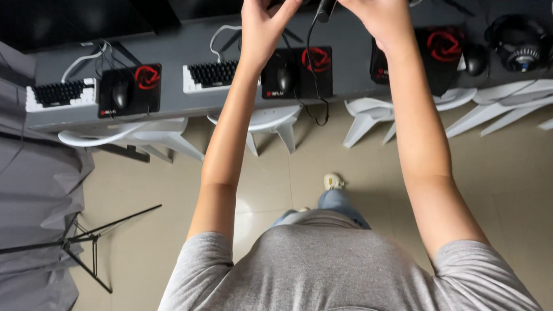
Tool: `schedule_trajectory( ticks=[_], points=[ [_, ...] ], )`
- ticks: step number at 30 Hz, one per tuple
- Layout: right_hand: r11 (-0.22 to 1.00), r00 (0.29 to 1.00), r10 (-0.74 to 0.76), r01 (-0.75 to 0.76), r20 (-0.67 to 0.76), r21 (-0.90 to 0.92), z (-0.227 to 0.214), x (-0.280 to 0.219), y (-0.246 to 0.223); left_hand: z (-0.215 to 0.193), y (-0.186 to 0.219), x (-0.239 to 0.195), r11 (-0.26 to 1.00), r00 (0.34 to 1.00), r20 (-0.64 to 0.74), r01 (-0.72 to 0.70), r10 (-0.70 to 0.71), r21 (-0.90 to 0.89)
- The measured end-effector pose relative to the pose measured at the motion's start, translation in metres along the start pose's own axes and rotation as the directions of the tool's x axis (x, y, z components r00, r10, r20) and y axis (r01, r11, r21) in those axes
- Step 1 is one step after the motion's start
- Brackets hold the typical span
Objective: The person organizes gaming accessories on a desk by placing a mouse pad, keyboard, mouse, and headphones in a specific arrangement. They repeat this process for multiple setups, moving items between the desk and a shelf above.
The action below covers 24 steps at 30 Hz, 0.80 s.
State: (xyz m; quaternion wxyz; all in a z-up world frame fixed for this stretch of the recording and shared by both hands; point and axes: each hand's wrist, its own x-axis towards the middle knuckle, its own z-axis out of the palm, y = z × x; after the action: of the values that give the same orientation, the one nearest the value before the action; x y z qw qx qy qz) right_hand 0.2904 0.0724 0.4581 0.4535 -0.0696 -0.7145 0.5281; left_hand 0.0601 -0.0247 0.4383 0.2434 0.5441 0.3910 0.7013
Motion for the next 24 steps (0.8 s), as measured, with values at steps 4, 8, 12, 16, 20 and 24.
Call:
schedule_trajectory(
  ticks=[4, 8, 12, 16, 20, 24],
  points=[
    [0.993, 0.996, -0.041, 0.032, -0.076, -0.11, -0.014, 0.048, -0.008, -0.004, 0.022, 0.047, 0.996, 0.996, 0.036, -0.082, 0.081, 0.022],
    [0.98, 0.992, -0.094, 0.077, -0.086, -0.186, -0.018, 0.099, -0.026, -0.004, 0.04, 0.091, 0.985, 0.98, 0.106, -0.173, 0.17, 0.02],
    [0.848, 0.926, -0.369, 0.299, -0.083, -0.438, -0.019, 0.15, -0.037, -0.011, 0.024, 0.142, 0.926, 0.938, 0.111, -0.343, 0.328, 0.161],
    [0.905, 0.956, -0.285, 0.244, -0.072, -0.348, -0.033, 0.195, -0.014, -0.013, 0.015, 0.184, 0.869, 0.91, 0.09, -0.413, 0.404, 0.274],
    [0.924, 0.97, -0.241, 0.222, -0.022, -0.313, -0.051, 0.229, 0.018, -0.031, -0.021, 0.215, 0.865, 0.941, 0.085, -0.335, 0.328, 0.372],
    [0.945, 0.992, -0.112, 0.124, 0.056, -0.302, -0.053, 0.241, 0.031, -0.034, -0.022, 0.222, 0.834, 0.983, 0.005, -0.158, 0.183, 0.529]
  ],
)
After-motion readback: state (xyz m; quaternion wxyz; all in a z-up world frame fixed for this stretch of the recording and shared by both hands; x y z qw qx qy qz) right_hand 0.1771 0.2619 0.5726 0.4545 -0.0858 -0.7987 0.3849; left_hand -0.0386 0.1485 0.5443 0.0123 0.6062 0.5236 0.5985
